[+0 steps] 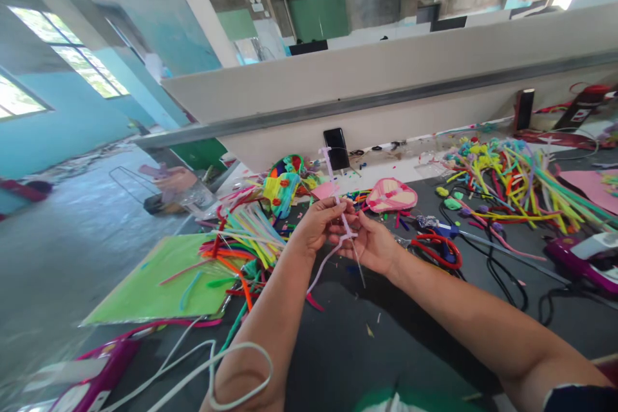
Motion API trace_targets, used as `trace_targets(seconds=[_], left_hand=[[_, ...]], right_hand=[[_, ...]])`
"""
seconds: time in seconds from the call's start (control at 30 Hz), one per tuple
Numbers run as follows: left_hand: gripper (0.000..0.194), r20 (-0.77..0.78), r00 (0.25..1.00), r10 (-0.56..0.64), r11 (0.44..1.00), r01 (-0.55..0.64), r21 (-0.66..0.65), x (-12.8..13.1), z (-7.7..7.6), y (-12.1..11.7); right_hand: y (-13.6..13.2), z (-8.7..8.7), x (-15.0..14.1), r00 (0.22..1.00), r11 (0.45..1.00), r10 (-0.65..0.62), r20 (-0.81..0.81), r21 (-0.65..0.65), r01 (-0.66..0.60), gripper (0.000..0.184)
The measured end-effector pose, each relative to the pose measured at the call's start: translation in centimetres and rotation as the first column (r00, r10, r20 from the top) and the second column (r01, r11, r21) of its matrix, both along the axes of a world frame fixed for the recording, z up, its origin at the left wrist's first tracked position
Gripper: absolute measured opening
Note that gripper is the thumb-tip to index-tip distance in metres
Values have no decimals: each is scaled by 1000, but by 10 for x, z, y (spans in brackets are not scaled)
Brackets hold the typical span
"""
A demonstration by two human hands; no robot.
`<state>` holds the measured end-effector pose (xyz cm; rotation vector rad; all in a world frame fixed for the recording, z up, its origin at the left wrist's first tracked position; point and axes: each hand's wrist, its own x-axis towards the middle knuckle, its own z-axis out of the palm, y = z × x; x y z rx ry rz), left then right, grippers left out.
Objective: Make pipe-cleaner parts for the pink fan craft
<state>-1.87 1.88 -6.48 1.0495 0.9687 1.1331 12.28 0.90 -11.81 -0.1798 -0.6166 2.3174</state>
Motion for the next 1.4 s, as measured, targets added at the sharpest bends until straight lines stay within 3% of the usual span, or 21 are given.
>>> trace_targets(seconds=[0.3, 0.63, 0.8, 1.0, 1.23, 1.4], left_hand=[[28, 27, 998, -62, 997, 61, 45, 3, 4, -5], [27, 11, 990, -138, 990, 138, 40, 5, -2, -5], [37, 48, 989, -137, 986, 132, 99, 5, 2, -6], [35, 224, 974, -17, 979, -29, 201, 1, 3, 1], [30, 116, 988, 100, 975, -120, 188, 15, -7, 1], [30, 91, 992, 89, 976, -105, 189, 18, -8, -2]], right_hand=[[-4, 7, 5, 997, 1000, 8, -79, -12, -9, 39], [3, -2, 6, 996, 999, -3, -93, -32, 0, 35], [4, 2, 9, 995, 999, -44, -92, -24, 42, 35], [9, 10, 17, 982, 987, -154, -108, 36, 159, 40], [14, 5, 18, 984, 986, -161, -81, 36, 164, 41], [17, 2, 17, 984, 984, -164, -75, 60, 169, 43]])
